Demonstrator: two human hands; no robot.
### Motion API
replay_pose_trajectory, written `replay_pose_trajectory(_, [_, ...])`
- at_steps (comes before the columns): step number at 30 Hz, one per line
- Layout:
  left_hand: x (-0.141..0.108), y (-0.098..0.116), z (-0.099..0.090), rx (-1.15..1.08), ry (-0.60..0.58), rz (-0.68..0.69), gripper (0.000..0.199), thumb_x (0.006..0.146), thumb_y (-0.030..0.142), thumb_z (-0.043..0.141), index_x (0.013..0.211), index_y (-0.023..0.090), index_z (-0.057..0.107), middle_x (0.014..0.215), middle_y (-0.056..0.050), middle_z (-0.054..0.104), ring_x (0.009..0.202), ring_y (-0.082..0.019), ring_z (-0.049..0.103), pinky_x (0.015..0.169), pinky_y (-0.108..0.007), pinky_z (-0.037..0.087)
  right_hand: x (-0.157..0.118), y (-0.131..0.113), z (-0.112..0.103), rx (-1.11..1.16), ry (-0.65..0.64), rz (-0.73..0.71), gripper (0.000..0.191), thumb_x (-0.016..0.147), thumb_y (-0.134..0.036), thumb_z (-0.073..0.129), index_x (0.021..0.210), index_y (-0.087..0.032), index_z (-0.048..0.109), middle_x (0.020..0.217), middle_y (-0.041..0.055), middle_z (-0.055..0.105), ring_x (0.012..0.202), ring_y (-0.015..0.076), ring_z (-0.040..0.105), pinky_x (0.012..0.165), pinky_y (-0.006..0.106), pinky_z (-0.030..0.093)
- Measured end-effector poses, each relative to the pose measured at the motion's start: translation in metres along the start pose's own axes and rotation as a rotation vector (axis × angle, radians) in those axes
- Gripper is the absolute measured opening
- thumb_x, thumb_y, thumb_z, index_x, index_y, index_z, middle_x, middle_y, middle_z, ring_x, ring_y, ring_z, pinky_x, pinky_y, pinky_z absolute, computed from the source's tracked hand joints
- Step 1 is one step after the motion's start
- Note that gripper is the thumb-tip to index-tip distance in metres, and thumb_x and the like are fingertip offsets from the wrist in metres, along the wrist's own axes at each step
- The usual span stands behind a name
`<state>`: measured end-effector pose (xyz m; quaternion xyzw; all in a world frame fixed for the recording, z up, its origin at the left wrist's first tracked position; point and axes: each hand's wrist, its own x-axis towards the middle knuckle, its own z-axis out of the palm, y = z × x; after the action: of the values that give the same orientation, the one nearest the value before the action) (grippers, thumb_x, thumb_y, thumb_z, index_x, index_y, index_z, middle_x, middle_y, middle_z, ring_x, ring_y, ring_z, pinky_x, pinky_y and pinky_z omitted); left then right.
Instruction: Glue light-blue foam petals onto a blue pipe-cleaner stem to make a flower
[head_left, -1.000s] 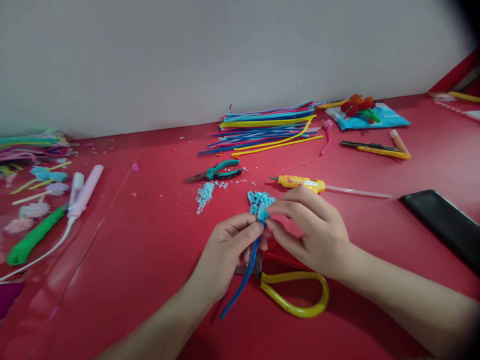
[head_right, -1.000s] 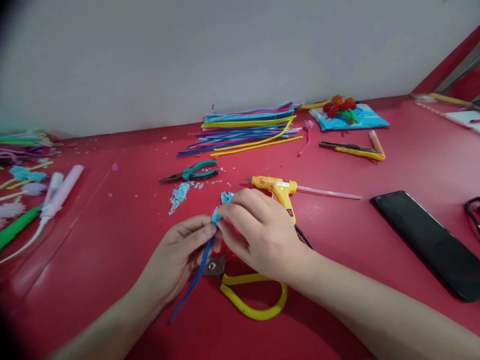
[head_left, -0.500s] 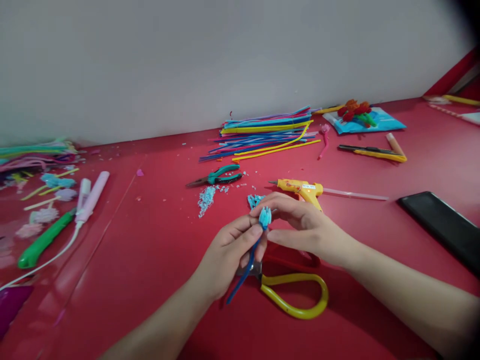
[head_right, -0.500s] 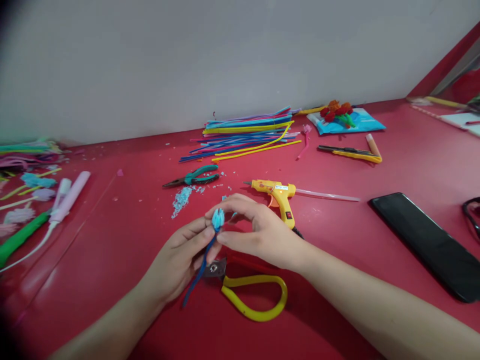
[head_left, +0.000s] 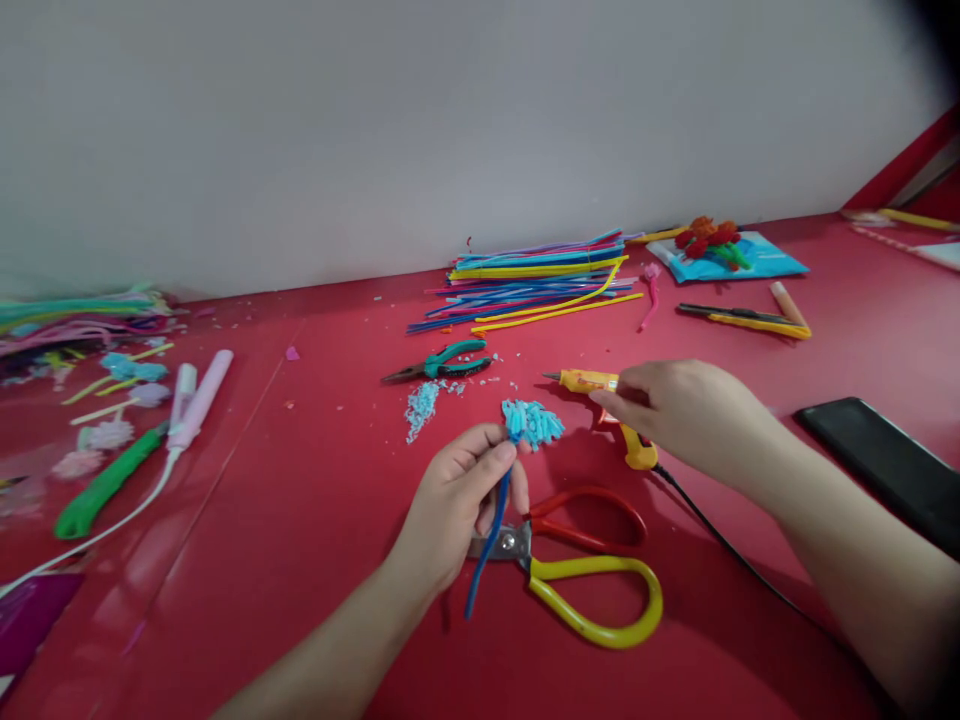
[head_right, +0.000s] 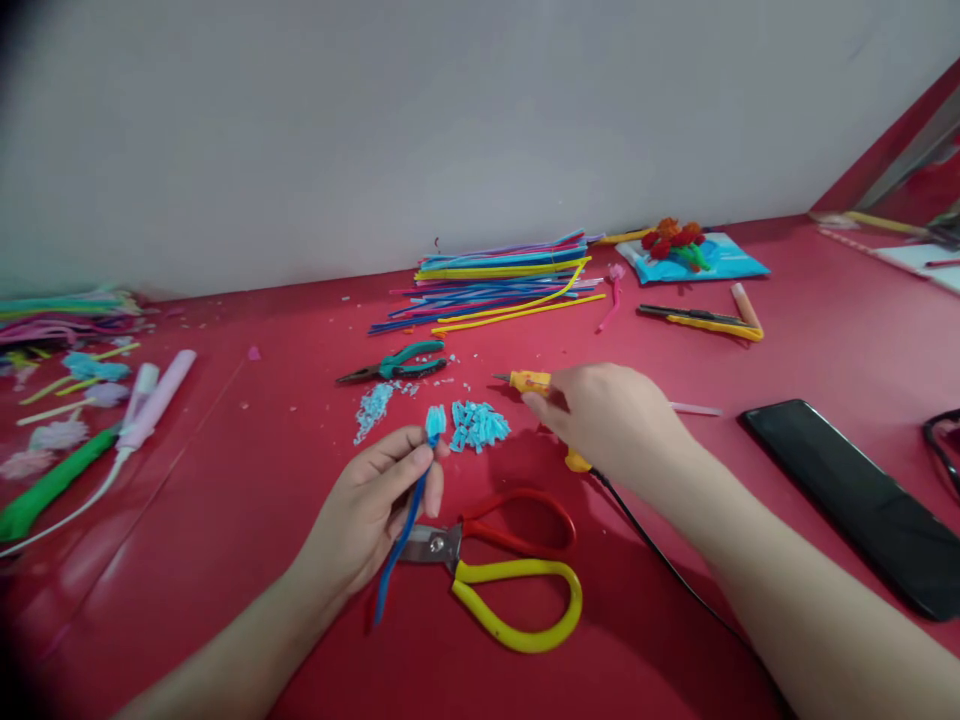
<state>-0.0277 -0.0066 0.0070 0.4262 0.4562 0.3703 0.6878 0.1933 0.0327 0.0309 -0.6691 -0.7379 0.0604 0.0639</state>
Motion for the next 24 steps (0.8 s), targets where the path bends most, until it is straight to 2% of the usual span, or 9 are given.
replay_pose_trajectory(2, [0.002,0.001,-0.001,0.011,0.021,0.019,0.015,0.085,0.032,0.053,0.09,0.017,0.055,0.051,0.004,0.059,0.033,-0.002,0.028,0.033,-0.014,0.017,0.004,0.012,0.005,-0.184,-0.14,0.071,0.044,0.082,-0.052,0.044,0.057,-0.018,0.056,0.056,0.0078,0.059,0.053,0.0202,0.055,0.046,0.028,0.022])
replay_pose_trajectory(4, [0.003,0.001,-0.003,0.012,0.048,0.043,0.015,0.083,0.031,0.056,0.088,0.016,0.055,0.057,0.002,0.063,0.033,-0.001,0.027,0.033,-0.015,0.016,0.005,0.02,0.014,-0.22,-0.176,0.119,0.042,0.082,-0.052,0.042,0.061,-0.018,0.057,0.061,0.0095,0.061,0.057,0.0227,0.058,0.046,0.028,0.022])
replay_pose_trajectory(6, [0.004,0.002,-0.003,0.006,0.08,0.072,0.014,0.081,0.029,0.058,0.083,0.016,0.055,0.067,0.0,0.066,0.035,0.0,0.029,0.035,-0.015,0.018,0.006,0.024,0.023,-0.161,-0.164,0.135,0.041,0.081,-0.052,0.042,0.061,-0.018,0.055,0.061,0.0095,0.06,0.058,0.0237,0.058,0.046,0.028,0.022])
replay_pose_trajectory(8, [0.005,0.002,-0.004,0.003,0.108,0.084,0.015,0.08,0.029,0.059,0.079,0.015,0.055,0.072,0.0,0.065,0.037,0.0,0.033,0.036,-0.015,0.021,0.008,0.025,0.03,-0.007,-0.132,0.127,0.037,0.078,-0.05,0.046,0.059,-0.019,0.052,0.059,0.008,0.058,0.056,0.0223,0.055,0.047,0.028,0.022])
replay_pose_trajectory(11, [0.006,0.002,-0.005,0.025,0.144,0.088,0.018,0.079,0.031,0.059,0.072,0.016,0.054,0.065,0.003,0.06,0.039,-0.002,0.04,0.036,-0.015,0.026,0.012,0.026,0.035,0.218,-0.103,0.108,0.029,0.072,-0.045,0.055,0.059,-0.019,0.051,0.058,0.0048,0.057,0.052,0.0174,0.051,0.047,0.027,0.023])
replay_pose_trajectory(15, [0.007,0.001,-0.006,0.127,0.197,0.155,0.021,0.077,0.035,0.06,0.07,0.016,0.054,0.061,0.003,0.06,0.037,-0.003,0.041,0.034,-0.015,0.027,0.019,0.03,0.041,0.431,-0.108,0.128,0.028,0.071,-0.044,0.056,0.061,-0.018,0.054,0.053,0.0007,0.055,0.047,0.0135,0.048,0.045,0.025,0.025])
replay_pose_trajectory(19, [0.008,-0.001,-0.008,0.208,0.221,0.196,0.021,0.078,0.037,0.058,0.073,0.016,0.055,0.062,0.002,0.062,0.036,-0.004,0.042,0.032,-0.016,0.026,0.021,0.032,0.042,0.744,-0.083,0.164,0.028,0.072,-0.045,0.055,0.073,-0.017,0.056,0.061,0.0009,0.059,0.053,0.0139,0.054,0.047,0.024,0.034])
replay_pose_trajectory(22, [0.009,-0.003,-0.008,0.241,0.226,0.222,0.022,0.081,0.037,0.055,0.076,0.015,0.058,0.062,0.0,0.062,0.036,-0.004,0.041,0.034,-0.017,0.025,0.017,0.025,0.037,1.029,-0.127,0.135,0.029,0.075,-0.043,0.054,0.086,-0.017,0.054,0.074,0.004,0.064,0.062,0.0152,0.061,0.054,0.024,0.044])
replay_pose_trajectory(24, [0.009,-0.003,-0.008,0.253,0.237,0.242,0.023,0.082,0.037,0.054,0.08,0.015,0.06,0.064,-0.001,0.063,0.036,-0.004,0.04,0.036,-0.018,0.026,0.013,0.017,0.033,1.184,-0.165,0.117,0.029,0.073,-0.041,0.057,0.087,-0.016,0.054,0.075,0.0053,0.065,0.064,0.0157,0.062,0.057,0.025,0.047])
